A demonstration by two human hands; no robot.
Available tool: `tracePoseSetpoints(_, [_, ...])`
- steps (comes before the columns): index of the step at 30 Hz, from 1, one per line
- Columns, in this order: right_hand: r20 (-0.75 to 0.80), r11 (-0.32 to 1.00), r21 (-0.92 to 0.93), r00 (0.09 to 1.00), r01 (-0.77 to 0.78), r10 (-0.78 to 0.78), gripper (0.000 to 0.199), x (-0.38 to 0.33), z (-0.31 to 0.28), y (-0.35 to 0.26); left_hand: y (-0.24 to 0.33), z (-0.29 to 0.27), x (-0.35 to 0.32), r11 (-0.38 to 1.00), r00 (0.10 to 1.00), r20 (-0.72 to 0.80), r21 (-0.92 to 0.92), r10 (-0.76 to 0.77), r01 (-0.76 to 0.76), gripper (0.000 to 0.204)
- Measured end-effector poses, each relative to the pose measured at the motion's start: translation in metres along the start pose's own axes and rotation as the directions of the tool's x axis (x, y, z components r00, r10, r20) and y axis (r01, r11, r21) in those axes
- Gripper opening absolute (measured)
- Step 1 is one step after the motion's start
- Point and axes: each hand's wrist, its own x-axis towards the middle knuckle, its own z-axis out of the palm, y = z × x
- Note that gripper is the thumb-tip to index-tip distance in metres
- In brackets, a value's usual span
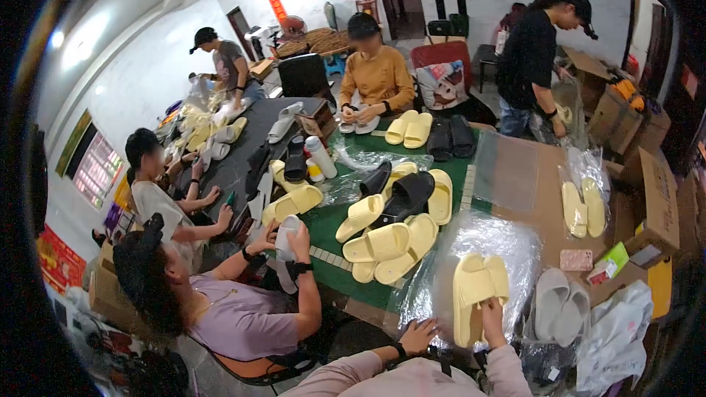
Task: Packaging finished slides and sandals into plastic bags and preparing them for shipping.
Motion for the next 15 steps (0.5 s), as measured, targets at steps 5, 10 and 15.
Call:
tracePoseSetpoints(5, [0.146,0.984,0.115,0.982,-0.134,0.117,0.025,-0.024,-0.035,-0.004,0.003,0.000,0.013,0.997,0.995,-0.078,-0.049,-0.064,0.060,0.042])
tracePoseSetpoints(10, [0.199,0.995,0.054,0.977,-0.087,0.074,0.021,-0.047,-0.039,-0.035,0.008,-0.045,0.015,0.992,0.999,-0.040,-0.127,-0.004,-0.001,0.045])
tracePoseSetpoints(15, [0.114,0.992,0.123,0.993,-0.038,0.024,0.020,-0.050,-0.037,-0.039,0.008,-0.066,0.021,0.985,0.997,0.061,-0.166,0.054,-0.043,0.050])
